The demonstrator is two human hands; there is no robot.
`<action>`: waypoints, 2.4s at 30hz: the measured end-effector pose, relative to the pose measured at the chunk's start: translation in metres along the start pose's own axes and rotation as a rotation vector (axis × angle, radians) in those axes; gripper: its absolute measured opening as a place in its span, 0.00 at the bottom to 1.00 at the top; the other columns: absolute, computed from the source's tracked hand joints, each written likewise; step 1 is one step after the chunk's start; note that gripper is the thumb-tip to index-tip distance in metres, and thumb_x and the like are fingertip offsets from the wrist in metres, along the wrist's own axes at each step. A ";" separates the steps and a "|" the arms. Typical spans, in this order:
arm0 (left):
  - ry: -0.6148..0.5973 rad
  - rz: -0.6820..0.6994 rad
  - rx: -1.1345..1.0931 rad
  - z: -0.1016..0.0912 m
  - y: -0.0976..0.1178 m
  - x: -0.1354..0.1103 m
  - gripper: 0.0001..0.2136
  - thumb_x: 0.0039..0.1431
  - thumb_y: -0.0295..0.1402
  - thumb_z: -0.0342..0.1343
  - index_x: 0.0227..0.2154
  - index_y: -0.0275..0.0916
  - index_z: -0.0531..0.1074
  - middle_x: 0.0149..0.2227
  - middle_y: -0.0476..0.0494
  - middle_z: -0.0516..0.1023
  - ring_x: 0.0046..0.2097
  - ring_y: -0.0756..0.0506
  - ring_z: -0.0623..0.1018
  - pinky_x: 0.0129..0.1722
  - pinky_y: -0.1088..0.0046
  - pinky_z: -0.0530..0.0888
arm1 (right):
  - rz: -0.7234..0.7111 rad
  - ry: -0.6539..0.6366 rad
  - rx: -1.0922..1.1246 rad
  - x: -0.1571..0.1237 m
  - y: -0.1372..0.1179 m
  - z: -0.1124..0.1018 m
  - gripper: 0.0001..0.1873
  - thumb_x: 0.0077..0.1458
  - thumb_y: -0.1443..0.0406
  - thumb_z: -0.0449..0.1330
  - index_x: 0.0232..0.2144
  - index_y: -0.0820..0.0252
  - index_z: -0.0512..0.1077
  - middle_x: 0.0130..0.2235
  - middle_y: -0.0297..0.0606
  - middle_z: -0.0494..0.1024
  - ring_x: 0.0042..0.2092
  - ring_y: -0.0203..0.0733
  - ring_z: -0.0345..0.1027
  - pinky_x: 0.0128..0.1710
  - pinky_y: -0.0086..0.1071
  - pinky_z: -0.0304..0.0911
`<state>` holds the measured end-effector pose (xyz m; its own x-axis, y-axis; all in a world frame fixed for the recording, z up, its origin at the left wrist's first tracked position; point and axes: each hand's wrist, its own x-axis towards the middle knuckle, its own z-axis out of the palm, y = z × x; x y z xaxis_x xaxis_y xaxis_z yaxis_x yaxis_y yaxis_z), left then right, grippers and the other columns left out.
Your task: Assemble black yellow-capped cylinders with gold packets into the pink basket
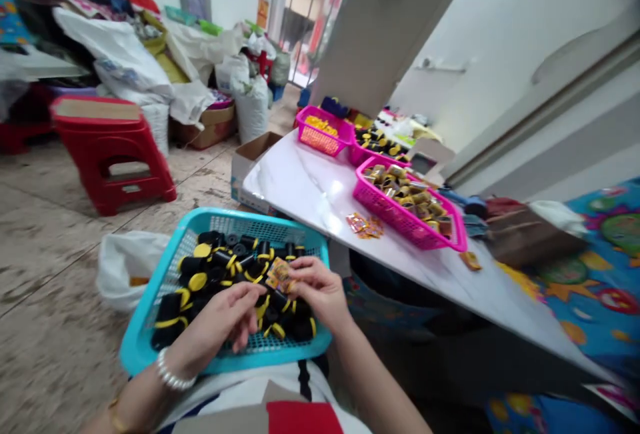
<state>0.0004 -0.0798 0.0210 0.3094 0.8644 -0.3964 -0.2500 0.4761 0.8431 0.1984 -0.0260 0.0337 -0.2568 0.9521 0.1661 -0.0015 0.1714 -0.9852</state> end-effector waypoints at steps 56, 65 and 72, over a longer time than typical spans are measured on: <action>0.330 0.225 0.119 -0.004 0.000 0.002 0.12 0.51 0.40 0.61 0.29 0.34 0.72 0.21 0.52 0.69 0.20 0.55 0.66 0.19 0.81 0.63 | -0.071 -0.017 -0.889 0.034 0.019 -0.001 0.14 0.53 0.62 0.58 0.42 0.55 0.78 0.34 0.39 0.76 0.35 0.41 0.69 0.35 0.34 0.63; 0.503 0.452 0.260 0.007 0.007 -0.014 0.09 0.55 0.38 0.58 0.30 0.36 0.75 0.23 0.50 0.71 0.23 0.53 0.67 0.22 0.79 0.64 | 0.278 -0.084 -0.169 0.003 -0.016 0.036 0.12 0.49 0.57 0.64 0.24 0.61 0.74 0.17 0.28 0.68 0.18 0.30 0.55 0.18 0.25 0.51; 0.531 0.521 0.328 0.005 0.008 -0.017 0.09 0.54 0.37 0.59 0.27 0.37 0.79 0.28 0.46 0.75 0.28 0.50 0.70 0.27 0.77 0.66 | 0.219 -0.078 -0.217 -0.003 -0.008 0.043 0.11 0.49 0.59 0.64 0.23 0.60 0.74 0.17 0.29 0.69 0.19 0.31 0.57 0.19 0.26 0.54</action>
<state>-0.0020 -0.0917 0.0365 -0.2698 0.9626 0.0259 0.0651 -0.0086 0.9978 0.1574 -0.0415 0.0388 -0.3012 0.9516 -0.0614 0.2657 0.0219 -0.9638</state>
